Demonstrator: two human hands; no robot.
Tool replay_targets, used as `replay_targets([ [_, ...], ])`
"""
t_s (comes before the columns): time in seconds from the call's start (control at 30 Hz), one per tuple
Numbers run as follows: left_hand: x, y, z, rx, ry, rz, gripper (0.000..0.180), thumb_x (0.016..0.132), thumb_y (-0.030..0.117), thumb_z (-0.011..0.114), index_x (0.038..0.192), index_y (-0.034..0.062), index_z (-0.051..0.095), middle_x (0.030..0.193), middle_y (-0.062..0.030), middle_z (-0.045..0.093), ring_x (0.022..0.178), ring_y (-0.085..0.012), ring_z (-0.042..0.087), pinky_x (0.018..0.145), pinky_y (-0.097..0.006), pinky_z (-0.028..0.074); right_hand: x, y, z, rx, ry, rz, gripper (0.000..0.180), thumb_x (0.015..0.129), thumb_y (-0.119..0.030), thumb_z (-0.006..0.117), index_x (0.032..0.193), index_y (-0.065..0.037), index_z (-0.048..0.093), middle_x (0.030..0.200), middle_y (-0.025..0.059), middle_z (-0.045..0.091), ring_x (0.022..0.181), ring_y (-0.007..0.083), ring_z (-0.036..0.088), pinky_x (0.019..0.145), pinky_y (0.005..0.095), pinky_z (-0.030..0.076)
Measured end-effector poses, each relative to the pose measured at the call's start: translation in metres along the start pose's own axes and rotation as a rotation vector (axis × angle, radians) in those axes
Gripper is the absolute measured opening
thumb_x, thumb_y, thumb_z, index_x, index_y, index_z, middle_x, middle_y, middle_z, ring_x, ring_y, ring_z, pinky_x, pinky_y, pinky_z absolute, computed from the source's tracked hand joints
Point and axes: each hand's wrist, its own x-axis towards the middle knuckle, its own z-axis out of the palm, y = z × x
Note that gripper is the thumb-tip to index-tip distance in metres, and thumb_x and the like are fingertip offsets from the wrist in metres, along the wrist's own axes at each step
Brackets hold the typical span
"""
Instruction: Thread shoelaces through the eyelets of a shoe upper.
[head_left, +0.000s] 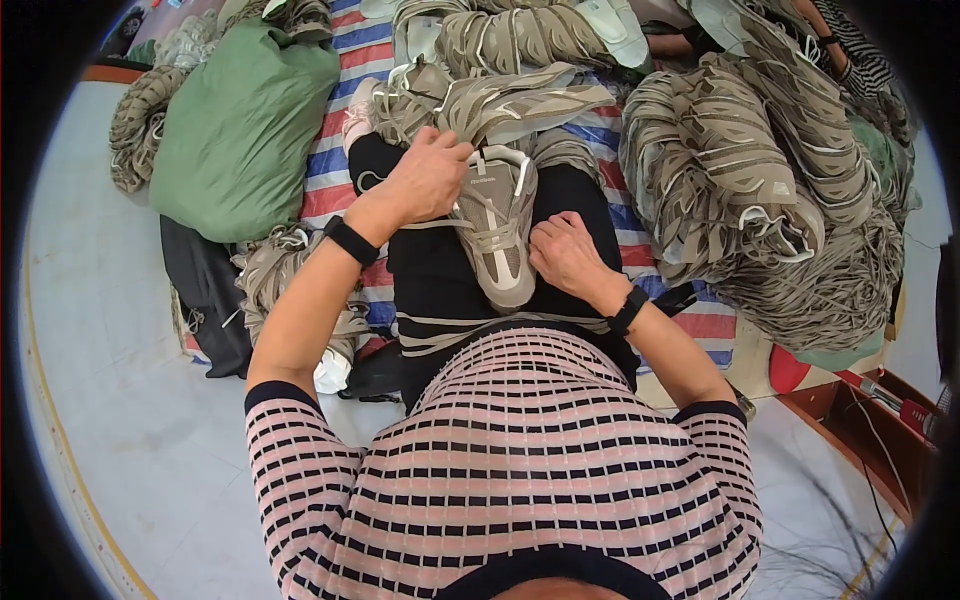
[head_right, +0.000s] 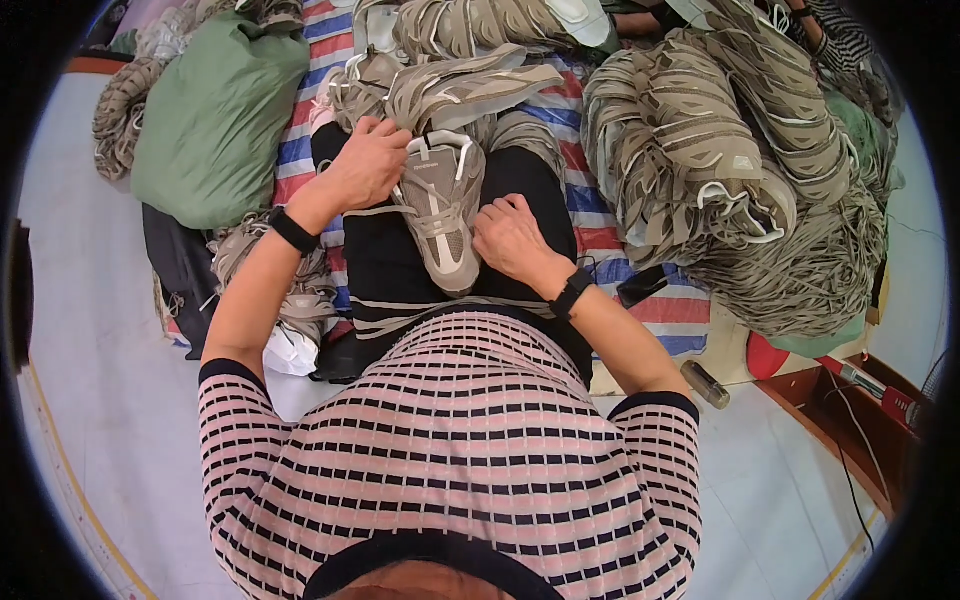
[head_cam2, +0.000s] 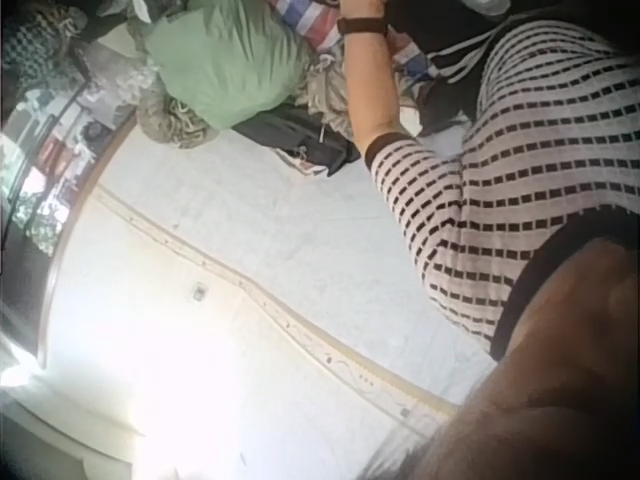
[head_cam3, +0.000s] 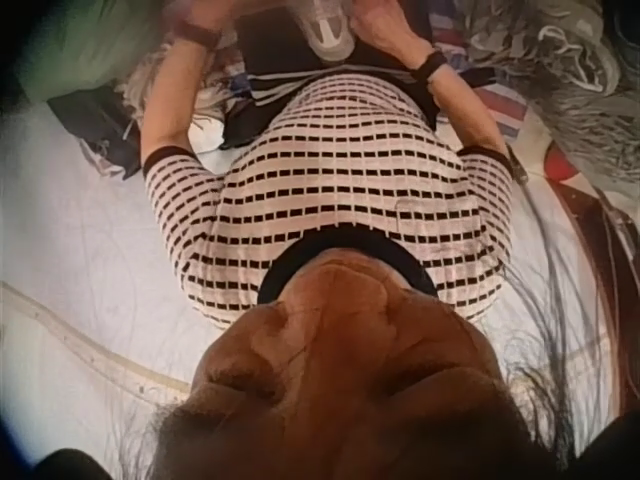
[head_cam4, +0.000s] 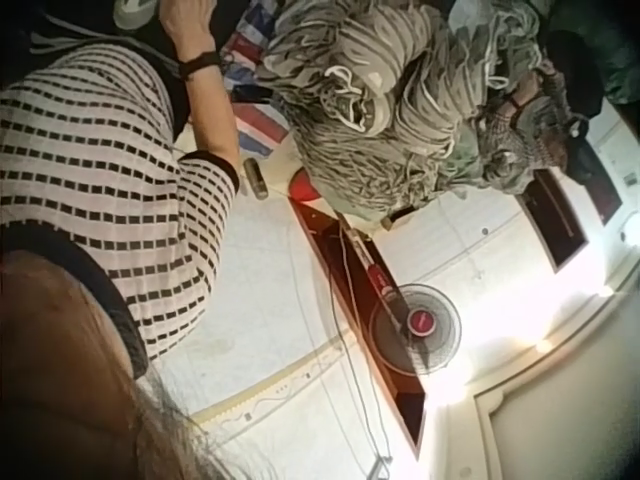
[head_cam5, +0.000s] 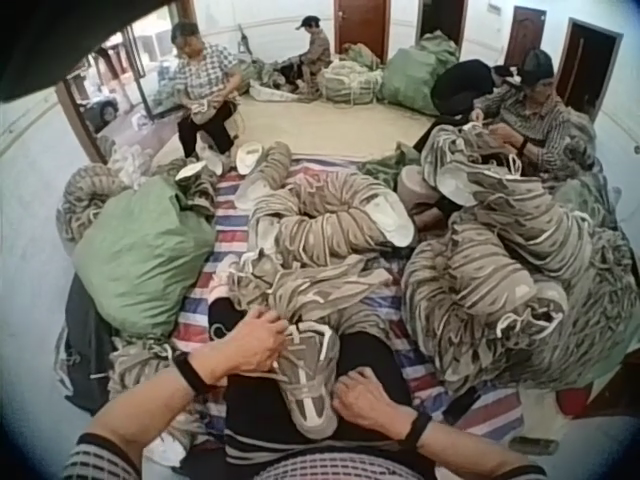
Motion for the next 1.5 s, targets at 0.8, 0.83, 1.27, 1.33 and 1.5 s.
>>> replay_targets([
  [0.8, -0.183, -0.018, -0.111, -2.14, 1.104, -0.406, 0.021, 0.093, 0.017, 0.05, 0.098, -0.0018, 0.058, 0.1, -0.0102, 0.059, 0.065, -0.0116, 0.042, 0.057, -0.024, 0.039, 0.051, -0.036, -0.021, 1.016, -0.608, 0.311, 0.016, 0.083, -0.023, 0.065, 0.081, -0.007, 0.067, 0.069, 0.0, 0.063, 0.06, 0.0093, 0.056, 0.053, 0.0241, 0.042],
  [0.83, -0.213, -0.031, -0.119, -2.144, 1.073, -0.326, 0.023, 0.093, 0.015, 0.05, 0.104, -0.0031, 0.058, 0.098, -0.008, 0.059, 0.066, -0.0116, 0.042, 0.058, -0.024, 0.04, 0.058, -0.047, -0.056, 1.201, -0.637, 0.472, 0.018, 0.083, -0.022, 0.066, 0.078, -0.005, 0.068, 0.068, -0.0046, 0.06, 0.063, 0.0018, 0.048, 0.054, 0.0178, 0.036],
  [1.27, -0.537, -0.071, -0.067, -1.031, 1.771, -1.271, 0.034, 0.092, 0.009, 0.05, 0.123, -0.0028, 0.05, 0.112, -0.0076, 0.059, 0.084, -0.0143, 0.054, 0.073, -0.026, 0.043, -0.102, 0.14, -0.355, 1.581, 0.876, 0.445, 0.021, 0.091, -0.001, 0.052, 0.112, 0.0, 0.052, 0.068, 0.0004, 0.043, 0.053, 0.0085, 0.032, 0.052, 0.0232, 0.029],
  [1.33, -0.538, -0.059, -0.046, -0.757, 1.786, -1.495, 0.03, 0.091, 0.009, 0.051, 0.119, -0.0016, 0.054, 0.11, -0.0064, 0.06, 0.087, -0.0147, 0.057, 0.074, -0.026, 0.045, -0.158, 0.175, -0.382, 1.544, 0.945, 0.557, 0.021, 0.093, -0.002, 0.049, 0.114, 0.0, 0.052, 0.068, 0.0003, 0.042, 0.053, 0.0088, 0.031, 0.051, 0.0233, 0.027],
  [1.5, -0.39, -0.032, 0.008, -0.581, 1.29, -1.412, 0.022, 0.091, 0.019, 0.053, 0.093, 0.0003, 0.064, 0.096, -0.0073, 0.064, 0.079, -0.0153, 0.061, 0.072, -0.029, 0.049, -0.257, 0.203, -0.391, 1.491, 0.916, 0.584, 0.022, 0.096, -0.008, 0.047, 0.116, 0.0, 0.052, 0.071, 0.0007, 0.044, 0.057, 0.0099, 0.034, 0.054, 0.0239, 0.03],
])
